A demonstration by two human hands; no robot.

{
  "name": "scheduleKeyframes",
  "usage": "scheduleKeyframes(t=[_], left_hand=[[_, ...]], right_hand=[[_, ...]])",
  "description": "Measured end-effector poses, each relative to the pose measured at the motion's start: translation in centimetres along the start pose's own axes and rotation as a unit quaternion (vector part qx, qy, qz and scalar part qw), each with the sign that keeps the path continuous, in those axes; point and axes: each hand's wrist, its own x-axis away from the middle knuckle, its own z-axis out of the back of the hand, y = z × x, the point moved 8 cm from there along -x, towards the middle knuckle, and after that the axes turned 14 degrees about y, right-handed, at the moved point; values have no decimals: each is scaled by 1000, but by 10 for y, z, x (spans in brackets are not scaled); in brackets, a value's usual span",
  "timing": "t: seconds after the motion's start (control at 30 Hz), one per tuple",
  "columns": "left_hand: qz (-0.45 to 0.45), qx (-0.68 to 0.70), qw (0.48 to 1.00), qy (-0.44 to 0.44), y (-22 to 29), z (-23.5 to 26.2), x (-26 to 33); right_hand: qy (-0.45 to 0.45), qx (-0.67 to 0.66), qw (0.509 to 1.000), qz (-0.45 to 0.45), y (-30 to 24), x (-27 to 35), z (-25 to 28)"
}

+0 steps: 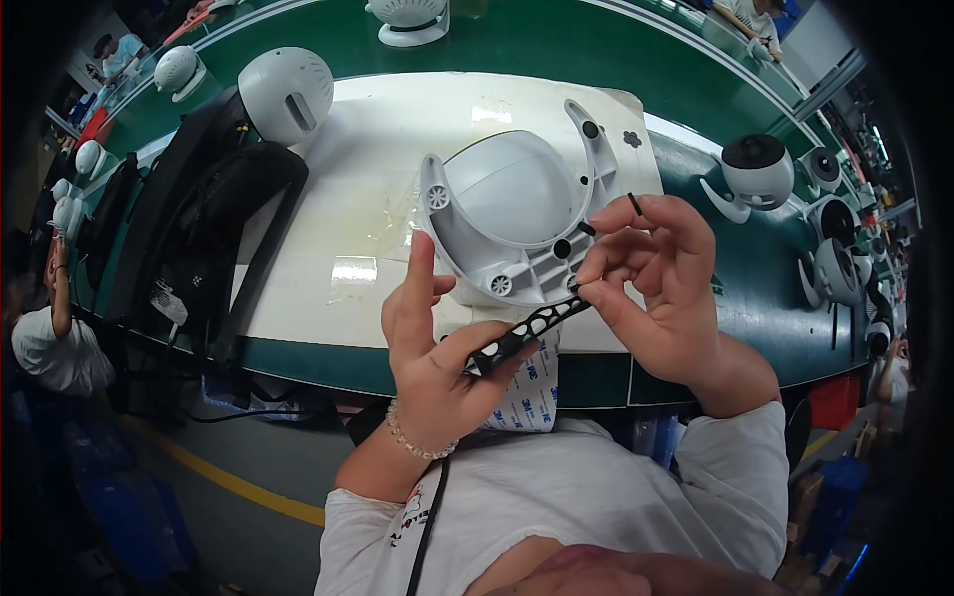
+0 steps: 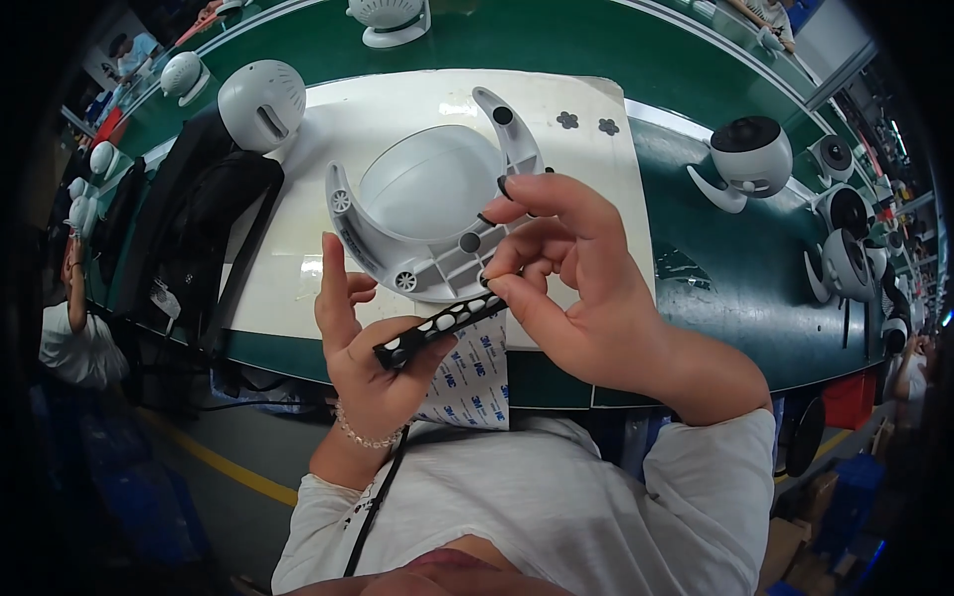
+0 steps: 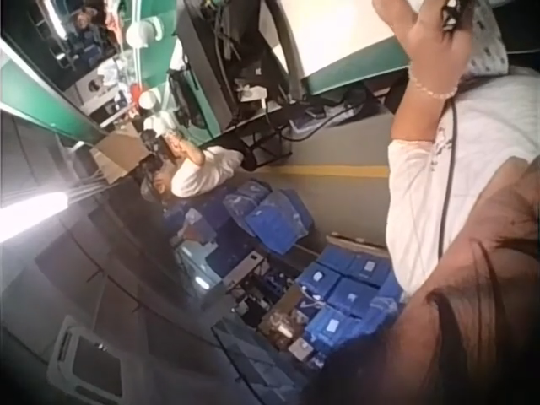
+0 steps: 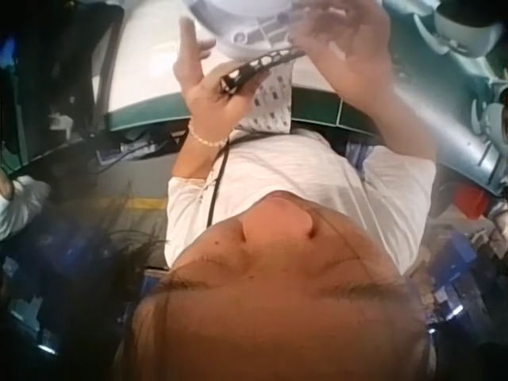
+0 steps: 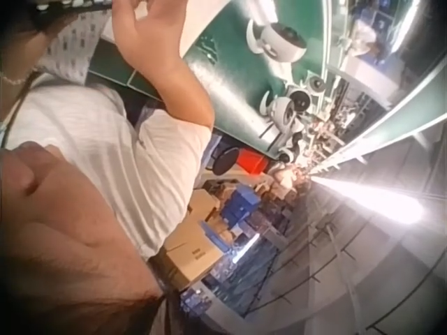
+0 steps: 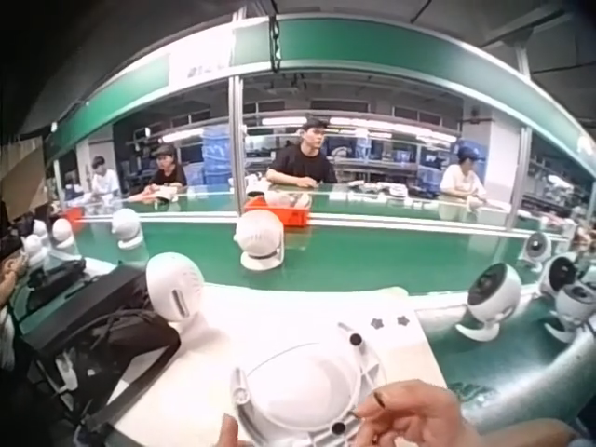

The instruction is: Applying small black adhesive pads to the base of a white plastic light fixture housing on an assembly line.

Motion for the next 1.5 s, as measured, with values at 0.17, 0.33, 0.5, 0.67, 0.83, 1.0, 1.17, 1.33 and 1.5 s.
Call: scheduleKeyframes(t=[0.17,0.33,0.5,0.67,0.83,1.0,1.17,1.33,1.5], left_hand=[[-18,-29,999,-5,-2,-6,1],[-18,-31,999,2,-2,-6,1],[-41,-34,999,14,-4,-5,3],[-29,-22,999,13,-5,-6,4],[-30,-21,999,12,-4,-5,3],[-27,-20,999,12,-6,-5,4],[-22,-8,1000,8,-9,-5,5],[-28,-7,999,14,-9,-5,5],[-29,-7,999,24,-8,-5,4]], right_hand=[[55,129,974,179,-19,10,-3],[-4,222,925,307,-41,17,-15],[-27,232,946,223,-40,-7,-11],[-79,92,992,39,-14,-20,-35],[-99,79,992,8,-7,-22,-44],[-79,180,977,86,-10,-14,-39],[-6,326,913,243,-31,0,-37],[-24,410,867,282,-43,8,-42],[-121,419,871,227,-49,-5,-50]])
